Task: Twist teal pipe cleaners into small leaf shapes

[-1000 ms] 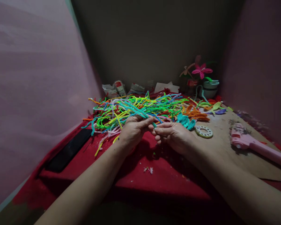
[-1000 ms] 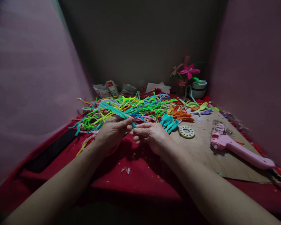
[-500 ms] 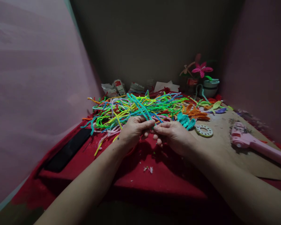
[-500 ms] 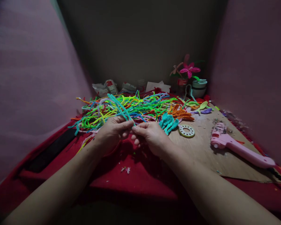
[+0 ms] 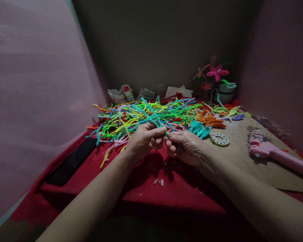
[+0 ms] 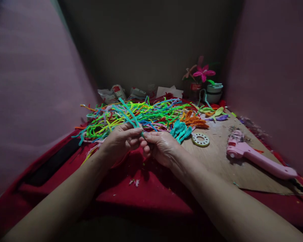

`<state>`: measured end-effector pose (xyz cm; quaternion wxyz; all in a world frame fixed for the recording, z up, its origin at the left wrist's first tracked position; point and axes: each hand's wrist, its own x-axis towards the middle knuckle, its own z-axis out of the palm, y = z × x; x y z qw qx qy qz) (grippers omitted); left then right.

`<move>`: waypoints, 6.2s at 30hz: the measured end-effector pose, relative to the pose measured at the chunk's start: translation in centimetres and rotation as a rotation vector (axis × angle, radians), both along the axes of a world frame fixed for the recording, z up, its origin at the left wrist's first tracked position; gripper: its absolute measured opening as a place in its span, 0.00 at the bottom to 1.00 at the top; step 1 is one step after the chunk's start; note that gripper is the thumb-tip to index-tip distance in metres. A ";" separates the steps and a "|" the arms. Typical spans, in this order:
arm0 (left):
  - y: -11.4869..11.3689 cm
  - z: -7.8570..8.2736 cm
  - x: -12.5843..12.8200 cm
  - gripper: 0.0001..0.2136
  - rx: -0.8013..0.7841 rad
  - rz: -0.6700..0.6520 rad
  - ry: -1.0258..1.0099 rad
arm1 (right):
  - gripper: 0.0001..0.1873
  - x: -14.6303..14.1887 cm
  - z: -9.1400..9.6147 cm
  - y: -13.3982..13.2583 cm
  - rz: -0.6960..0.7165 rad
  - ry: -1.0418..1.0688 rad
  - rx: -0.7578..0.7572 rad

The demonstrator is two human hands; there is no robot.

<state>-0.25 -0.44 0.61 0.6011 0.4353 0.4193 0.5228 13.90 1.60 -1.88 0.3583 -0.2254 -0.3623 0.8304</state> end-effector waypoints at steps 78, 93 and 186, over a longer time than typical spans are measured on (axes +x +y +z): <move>-0.7 -0.4 -0.4 0.05 0.879 0.239 0.984 | 0.06 0.4 0.7 -0.1 -0.191 -0.327 0.301; -1.3 3.5 0.0 0.09 0.437 -0.018 1.386 | 0.09 0.2 0.1 -1.4 -0.520 -0.935 1.315; -0.2 0.1 1.0 0.02 0.314 0.209 0.746 | 0.07 0.7 1.0 -0.5 -0.165 -0.526 0.400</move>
